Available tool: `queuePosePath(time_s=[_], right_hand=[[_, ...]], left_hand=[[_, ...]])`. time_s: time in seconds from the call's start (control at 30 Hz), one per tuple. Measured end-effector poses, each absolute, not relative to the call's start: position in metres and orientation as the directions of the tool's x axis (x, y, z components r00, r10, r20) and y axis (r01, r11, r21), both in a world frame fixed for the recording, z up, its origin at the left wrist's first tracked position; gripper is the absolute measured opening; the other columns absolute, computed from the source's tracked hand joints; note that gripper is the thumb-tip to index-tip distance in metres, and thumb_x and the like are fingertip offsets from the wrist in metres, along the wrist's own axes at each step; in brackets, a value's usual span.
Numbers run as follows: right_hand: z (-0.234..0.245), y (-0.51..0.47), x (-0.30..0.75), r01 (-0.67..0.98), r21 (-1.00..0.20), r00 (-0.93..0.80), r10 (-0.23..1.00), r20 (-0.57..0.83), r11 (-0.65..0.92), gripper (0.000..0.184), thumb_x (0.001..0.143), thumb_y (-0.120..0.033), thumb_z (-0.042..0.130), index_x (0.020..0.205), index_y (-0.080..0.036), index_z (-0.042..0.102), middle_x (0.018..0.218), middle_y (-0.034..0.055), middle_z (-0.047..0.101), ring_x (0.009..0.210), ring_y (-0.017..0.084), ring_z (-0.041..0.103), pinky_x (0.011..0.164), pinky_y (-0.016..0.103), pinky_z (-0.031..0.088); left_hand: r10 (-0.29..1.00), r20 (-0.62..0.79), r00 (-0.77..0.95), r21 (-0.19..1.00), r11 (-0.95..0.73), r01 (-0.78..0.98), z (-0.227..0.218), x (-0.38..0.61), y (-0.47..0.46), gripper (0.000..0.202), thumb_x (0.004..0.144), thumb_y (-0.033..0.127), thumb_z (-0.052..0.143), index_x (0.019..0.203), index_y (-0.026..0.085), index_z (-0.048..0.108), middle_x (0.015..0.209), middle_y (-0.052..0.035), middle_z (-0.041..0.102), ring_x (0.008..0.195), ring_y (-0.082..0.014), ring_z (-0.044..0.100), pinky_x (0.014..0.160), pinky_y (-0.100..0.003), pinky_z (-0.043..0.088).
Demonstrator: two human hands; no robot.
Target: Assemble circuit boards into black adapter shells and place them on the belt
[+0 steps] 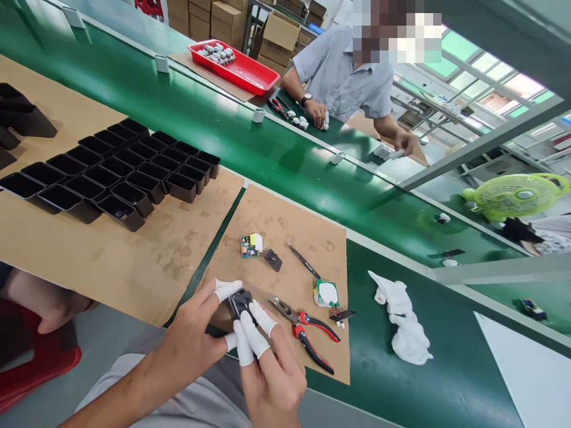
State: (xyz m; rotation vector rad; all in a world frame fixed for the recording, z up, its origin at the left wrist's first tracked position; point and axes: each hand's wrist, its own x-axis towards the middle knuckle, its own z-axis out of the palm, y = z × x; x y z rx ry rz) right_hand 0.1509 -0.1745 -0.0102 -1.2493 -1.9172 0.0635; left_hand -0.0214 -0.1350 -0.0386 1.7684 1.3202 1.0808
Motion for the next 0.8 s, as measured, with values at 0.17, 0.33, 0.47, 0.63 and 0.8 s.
queuePosePath(time_s=[0.17, 0.33, 0.47, 0.63, 0.8], right_hand=[[-0.009, -0.173, 0.147, 0.745, -0.437, -0.191, 0.789, 0.584, 0.504, 0.06, 0.1, 0.005, 0.073, 0.153, -0.023, 0.077, 0.14, 0.0159, 0.081, 0.123, 0.031, 0.083, 0.098, 0.041, 0.074], [-0.002, -0.166, 0.149, 0.695, -0.479, -0.233, 0.798, 0.555, 0.536, 0.058, 0.101, 0.007, 0.071, 0.15, -0.023, 0.077, 0.141, 0.0164, 0.081, 0.133, 0.033, 0.08, 0.098, 0.042, 0.075], [0.002, -0.162, 0.149, 0.685, -0.449, -0.272, 0.773, 0.573, 0.574, 0.054, 0.1, 0.007, 0.073, 0.147, -0.02, 0.079, 0.133, 0.0169, 0.083, 0.131, 0.033, 0.081, 0.094, 0.041, 0.076], [0.005, -0.168, 0.158, 0.688, -0.366, -0.341, 0.724, 0.599, 0.627, 0.063, 0.099, 0.008, 0.074, 0.155, -0.02, 0.073, 0.134, 0.0173, 0.082, 0.131, 0.035, 0.081, 0.095, 0.044, 0.076], [0.009, -0.169, 0.165, 0.72, -0.302, -0.36, 0.708, 0.607, 0.625, 0.057, 0.099, 0.006, 0.073, 0.151, -0.018, 0.075, 0.13, 0.0178, 0.083, 0.132, 0.038, 0.081, 0.098, 0.049, 0.077]], left_hand=[[0.965, 0.213, 0.15, 0.899, -0.254, 0.358, -0.036, -0.024, -0.134, 0.063, 0.077, 0.003, 0.065, 0.135, 0.025, 0.073, 0.106, -0.005, 0.074, 0.099, -0.0273, 0.08, 0.085, -0.038, 0.07], [0.966, 0.218, 0.14, 0.905, -0.254, 0.341, -0.038, -0.024, -0.134, 0.058, 0.081, 0.006, 0.067, 0.135, 0.025, 0.073, 0.107, -0.0053, 0.076, 0.099, -0.0266, 0.081, 0.086, -0.037, 0.071], [0.969, 0.232, 0.081, 0.92, -0.246, 0.304, -0.04, -0.022, -0.135, 0.056, 0.078, 0.004, 0.069, 0.13, 0.026, 0.07, 0.112, -0.0046, 0.082, 0.104, -0.0271, 0.083, 0.092, -0.037, 0.071], [0.96, 0.28, 0.026, 0.938, -0.279, 0.206, -0.021, -0.02, -0.136, 0.052, 0.07, 0.0, 0.063, 0.115, 0.026, 0.069, 0.1, -0.0002, 0.081, 0.091, -0.0228, 0.081, 0.083, -0.032, 0.068], [0.955, 0.289, 0.073, 0.936, -0.298, 0.186, -0.008, -0.02, -0.13, 0.047, 0.077, 0.002, 0.069, 0.118, 0.025, 0.07, 0.107, -0.0031, 0.084, 0.098, -0.0255, 0.084, 0.089, -0.034, 0.069]])
